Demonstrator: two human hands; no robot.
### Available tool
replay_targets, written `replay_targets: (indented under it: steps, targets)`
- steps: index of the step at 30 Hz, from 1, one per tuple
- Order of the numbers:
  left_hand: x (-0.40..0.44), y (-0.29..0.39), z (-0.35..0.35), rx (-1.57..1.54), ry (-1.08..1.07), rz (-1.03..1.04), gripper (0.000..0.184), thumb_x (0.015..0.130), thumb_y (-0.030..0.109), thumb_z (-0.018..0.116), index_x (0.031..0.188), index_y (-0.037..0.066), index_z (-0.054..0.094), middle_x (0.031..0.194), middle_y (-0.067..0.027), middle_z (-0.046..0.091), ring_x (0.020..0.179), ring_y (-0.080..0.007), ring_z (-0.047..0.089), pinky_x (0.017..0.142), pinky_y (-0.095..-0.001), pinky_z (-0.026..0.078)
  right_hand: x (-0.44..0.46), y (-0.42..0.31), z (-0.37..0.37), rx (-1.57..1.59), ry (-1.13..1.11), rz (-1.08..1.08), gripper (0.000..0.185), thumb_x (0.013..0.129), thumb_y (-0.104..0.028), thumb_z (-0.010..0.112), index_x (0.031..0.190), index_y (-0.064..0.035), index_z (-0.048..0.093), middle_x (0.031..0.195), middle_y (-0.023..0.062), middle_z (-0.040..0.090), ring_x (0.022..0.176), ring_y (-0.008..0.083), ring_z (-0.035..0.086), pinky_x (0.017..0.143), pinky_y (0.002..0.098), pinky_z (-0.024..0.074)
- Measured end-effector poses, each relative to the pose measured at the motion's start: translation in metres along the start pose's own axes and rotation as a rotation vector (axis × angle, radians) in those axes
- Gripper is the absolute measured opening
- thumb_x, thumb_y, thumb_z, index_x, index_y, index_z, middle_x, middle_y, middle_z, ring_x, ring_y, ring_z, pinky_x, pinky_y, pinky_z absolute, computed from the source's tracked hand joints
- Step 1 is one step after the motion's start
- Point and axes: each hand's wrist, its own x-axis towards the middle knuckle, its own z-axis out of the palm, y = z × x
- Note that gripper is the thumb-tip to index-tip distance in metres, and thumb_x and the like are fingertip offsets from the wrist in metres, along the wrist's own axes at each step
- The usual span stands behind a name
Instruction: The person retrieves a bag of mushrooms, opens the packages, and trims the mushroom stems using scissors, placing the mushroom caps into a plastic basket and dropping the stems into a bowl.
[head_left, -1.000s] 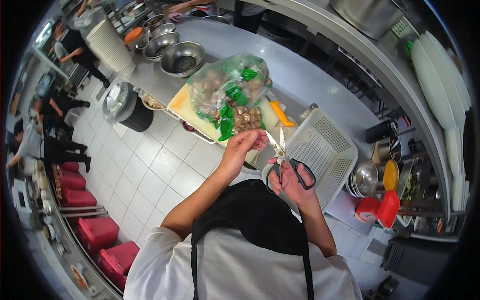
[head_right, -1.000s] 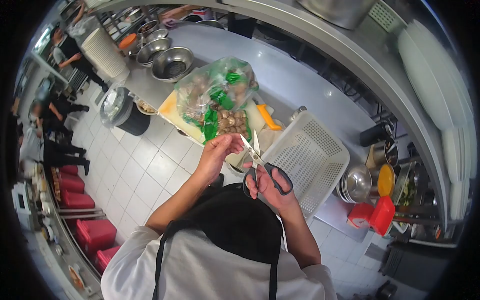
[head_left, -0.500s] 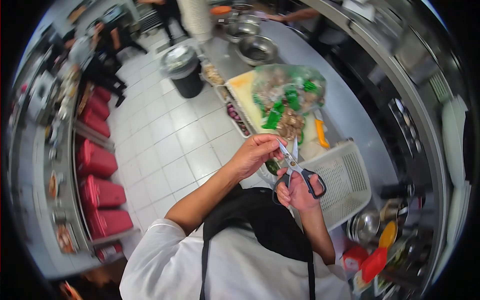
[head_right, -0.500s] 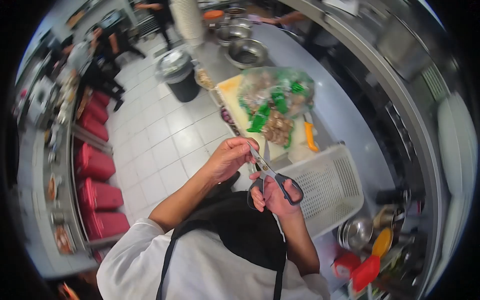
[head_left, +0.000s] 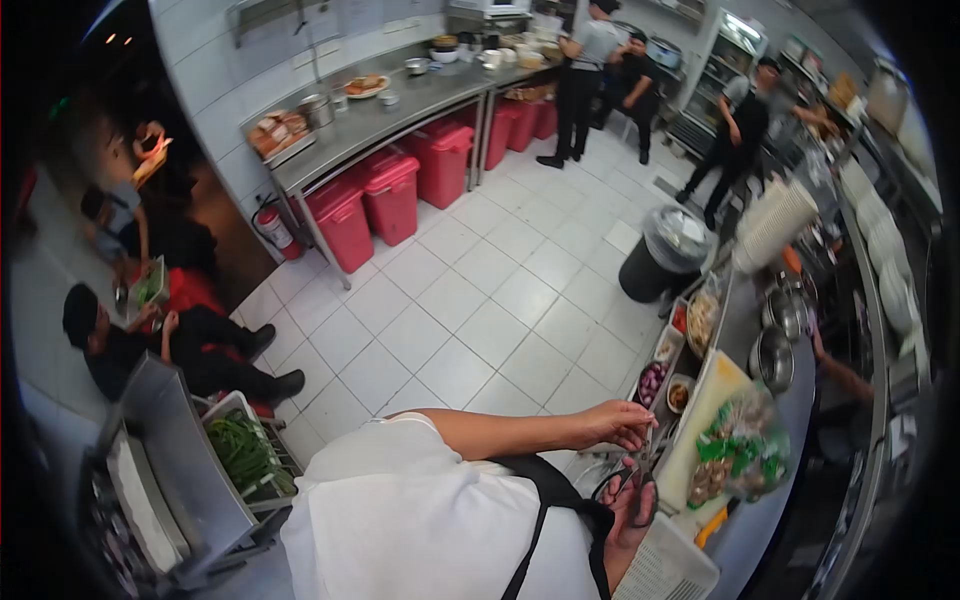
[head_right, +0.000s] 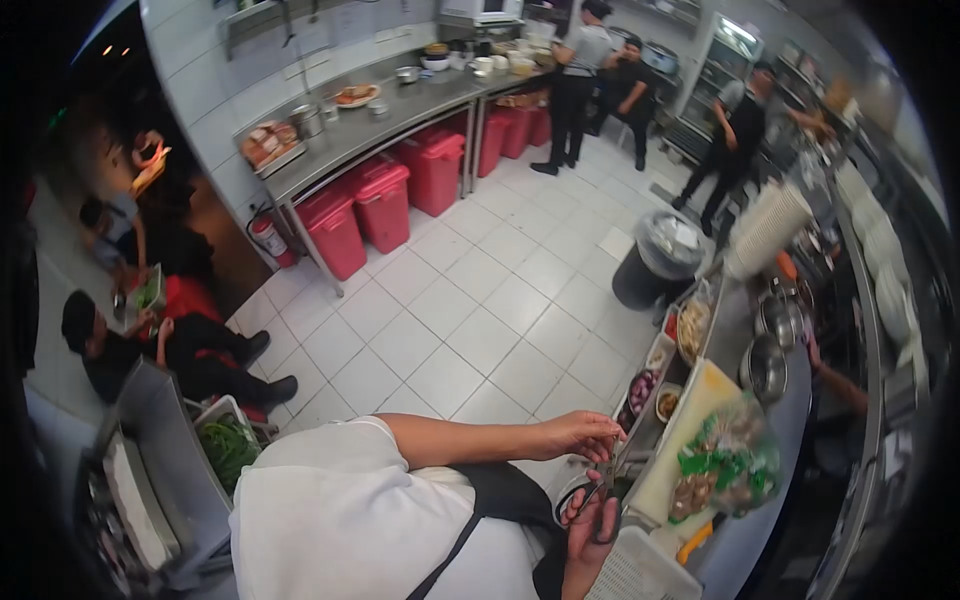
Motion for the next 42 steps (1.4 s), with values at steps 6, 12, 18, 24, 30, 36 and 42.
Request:
replay_targets:
  steps: [6, 12, 18, 24, 30, 36, 42]
  targets:
    - [-0.052, 0.041, -0.037, 0.085, 0.185, 0.051, 0.045, 0.106, 0.039, 0.054, 0.130, 0.002, 0.062, 0.120, -0.0106, 0.071, 0.106, -0.0164, 0.069, 0.095, -0.0322, 0.054, 0.049, 0.037, 0.043, -0.522, 0.220, 0.044, 0.050, 0.090, -0.007, 0.073, 0.137, -0.0020, 0.057, 0.083, 0.0020, 0.067, 0.060, 0.0083, 0.060, 0.050, 0.0237, 0.0460]
    - [-0.135, 0.067, -0.098, 0.174, 0.295, 0.131, 0.044, 0.106, 0.035, 0.054, 0.133, 0.001, 0.060, 0.122, -0.0117, 0.071, 0.109, -0.0174, 0.068, 0.098, -0.0326, 0.054, 0.083, 0.083, 0.091, -0.792, -0.015, -0.022, 0.049, 0.087, -0.009, 0.080, 0.132, -0.0012, 0.062, 0.087, -0.0001, 0.068, 0.069, 0.0055, 0.059, 0.061, 0.0219, 0.0482]
    - [-0.189, 0.088, -0.123, 0.224, 0.388, 0.166, 0.044, 0.106, 0.035, 0.053, 0.132, 0.000, 0.061, 0.119, -0.0126, 0.072, 0.110, -0.0180, 0.068, 0.096, -0.0316, 0.054, 0.088, 0.094, 0.159, -0.972, -0.035, -0.280, 0.044, 0.085, -0.011, 0.082, 0.125, -0.0007, 0.067, 0.079, 0.0022, 0.069, 0.067, 0.0046, 0.058, 0.060, 0.0231, 0.0472]
    - [-0.230, 0.098, -0.140, 0.053, 0.400, 0.208, 0.039, 0.106, 0.032, 0.055, 0.125, -0.001, 0.064, 0.112, -0.0122, 0.073, 0.102, -0.0169, 0.069, 0.093, -0.0326, 0.055, 0.097, 0.109, 0.188, -0.641, -0.146, 0.122, 0.050, 0.085, -0.013, 0.082, 0.131, -0.0026, 0.063, 0.080, 0.0015, 0.067, 0.062, 0.0074, 0.058, 0.055, 0.0244, 0.0469]
    - [-0.253, 0.095, -0.159, -0.050, 0.416, 0.270, 0.026, 0.102, 0.022, 0.064, 0.118, 0.001, 0.066, 0.098, -0.0058, 0.070, 0.087, -0.0137, 0.066, 0.085, -0.0293, 0.054, 0.107, 0.126, 0.209, 0.077, -0.718, 0.420, 0.078, 0.102, -0.062, 0.041, 0.152, -0.0012, 0.037, 0.100, 0.0039, 0.052, 0.092, 0.0155, 0.052, 0.085, 0.0321, 0.0461]
    - [-0.255, 0.096, -0.159, -0.313, 0.270, 0.330, 0.023, 0.100, 0.019, 0.066, 0.116, 0.002, 0.066, 0.103, -0.0091, 0.071, 0.086, -0.0192, 0.067, 0.082, -0.0325, 0.055, 0.107, 0.122, 0.223, 0.280, -0.725, 0.509, 0.093, 0.094, -0.073, 0.047, 0.153, -0.0016, 0.036, 0.099, 0.0075, 0.052, 0.089, 0.0184, 0.055, 0.084, 0.0337, 0.0476]
    - [-0.249, 0.083, -0.177, -0.424, 0.289, 0.370, 0.020, 0.096, 0.016, 0.071, 0.111, 0.004, 0.067, 0.100, -0.0104, 0.072, 0.084, -0.0190, 0.067, 0.062, -0.0287, 0.049, 0.112, 0.130, 0.223, 0.262, -0.693, 0.506, 0.091, 0.095, -0.072, 0.047, 0.154, -0.0023, 0.036, 0.099, 0.0061, 0.052, 0.086, 0.0174, 0.054, 0.085, 0.0343, 0.0476]
